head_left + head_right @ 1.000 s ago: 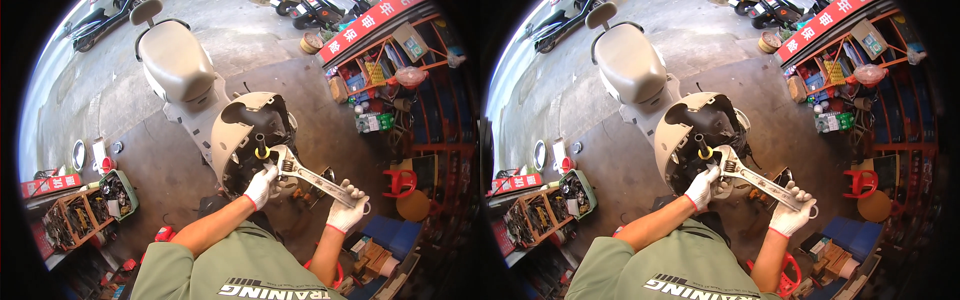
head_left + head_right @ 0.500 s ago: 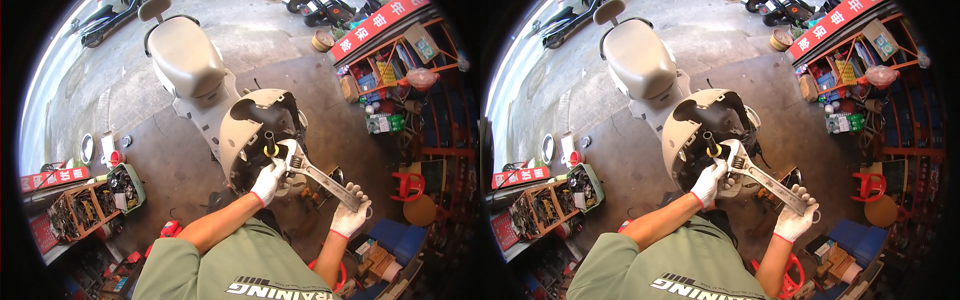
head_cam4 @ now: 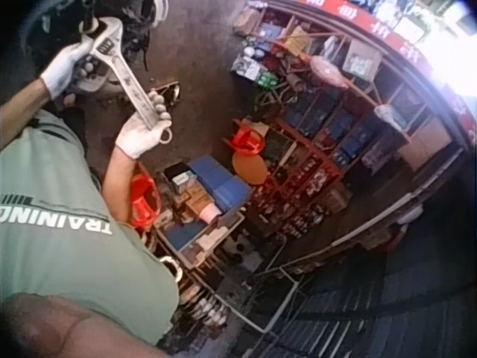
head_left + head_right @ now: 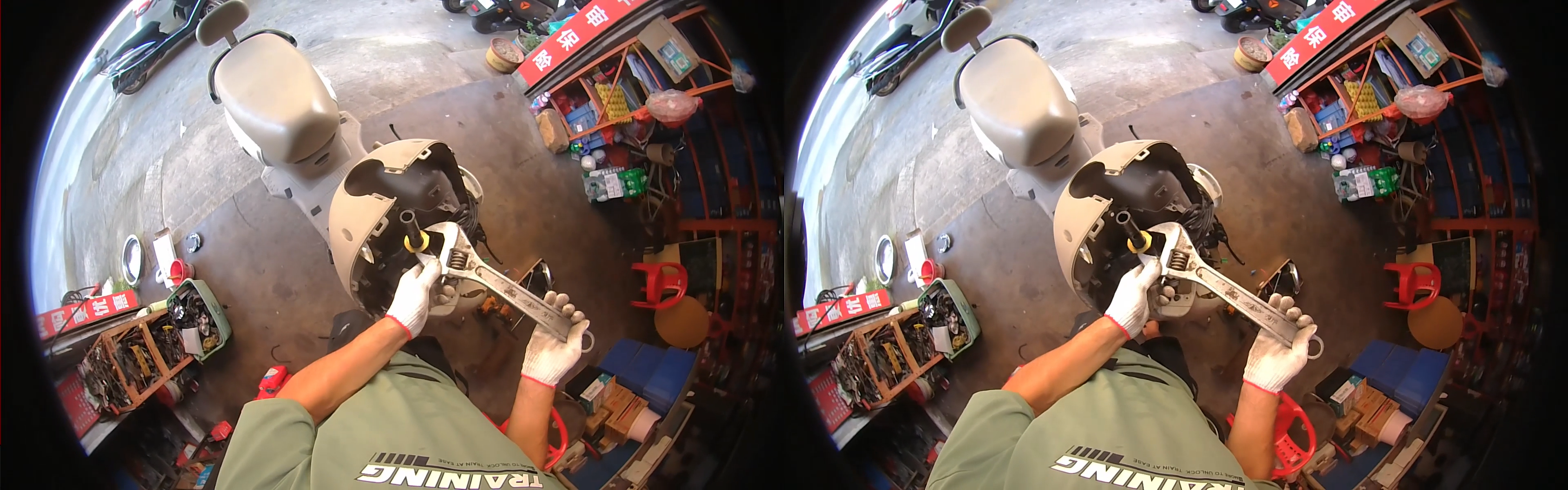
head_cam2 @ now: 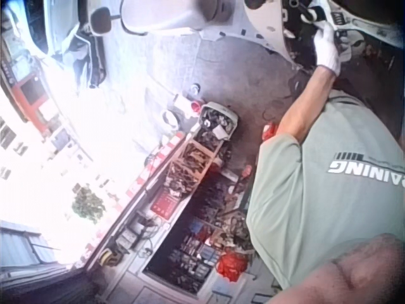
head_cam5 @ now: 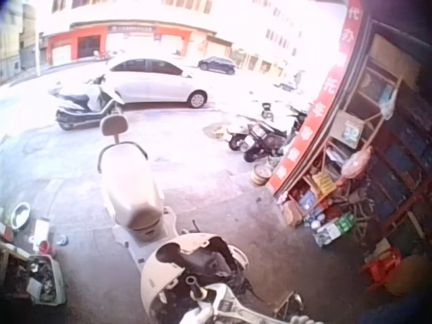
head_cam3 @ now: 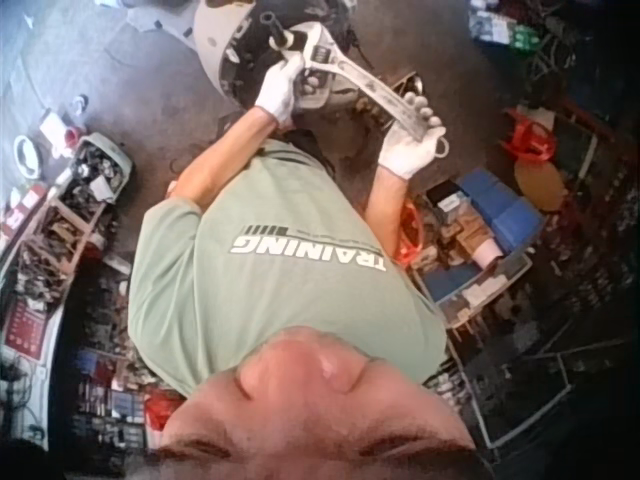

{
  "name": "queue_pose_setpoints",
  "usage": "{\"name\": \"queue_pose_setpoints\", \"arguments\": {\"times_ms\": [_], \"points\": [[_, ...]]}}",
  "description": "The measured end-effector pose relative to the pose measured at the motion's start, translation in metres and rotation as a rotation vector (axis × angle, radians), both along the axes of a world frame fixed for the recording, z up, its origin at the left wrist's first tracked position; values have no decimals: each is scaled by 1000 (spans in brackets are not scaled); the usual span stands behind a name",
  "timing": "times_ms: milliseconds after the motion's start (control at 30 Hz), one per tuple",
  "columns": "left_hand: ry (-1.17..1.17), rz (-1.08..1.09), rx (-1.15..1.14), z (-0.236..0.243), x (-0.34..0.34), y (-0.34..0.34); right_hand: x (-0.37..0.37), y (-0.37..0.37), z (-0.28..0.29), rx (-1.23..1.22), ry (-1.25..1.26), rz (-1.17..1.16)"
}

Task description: The person moves wiring and components inside the front panel of a motorcycle by hand and uses an adjustable wrench to turn a bolt.

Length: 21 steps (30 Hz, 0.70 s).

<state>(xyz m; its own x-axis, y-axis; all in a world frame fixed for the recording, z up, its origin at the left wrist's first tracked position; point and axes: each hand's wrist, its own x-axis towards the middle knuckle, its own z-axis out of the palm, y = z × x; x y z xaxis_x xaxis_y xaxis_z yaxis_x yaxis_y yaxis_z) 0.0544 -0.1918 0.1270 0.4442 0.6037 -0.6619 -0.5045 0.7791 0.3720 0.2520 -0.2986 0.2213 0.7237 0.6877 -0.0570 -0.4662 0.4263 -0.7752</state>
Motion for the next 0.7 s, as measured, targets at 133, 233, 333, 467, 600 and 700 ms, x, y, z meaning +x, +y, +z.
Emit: {"name": "queue_pose_setpoints", "arguments": {"times_ms": [133,233,333,467,600,700], "points": [[1,5,-11,-2,0,-1,-2,-1,1,-22,-6,-2],[-6,14,-4,1,2,0,12,7,-5,-9,5,26],[-2,37,-8,-4,10,-1,35,22,-11,-19,1,76],[-21,45,-23,-4,15,1,63,43,-17,-41,95,99],[-16,90,-79,7,18,3,86,64,-25,-65,162,174],[-21,139,-138,5,26,5,101,82,-29,-63,199,220]]}}
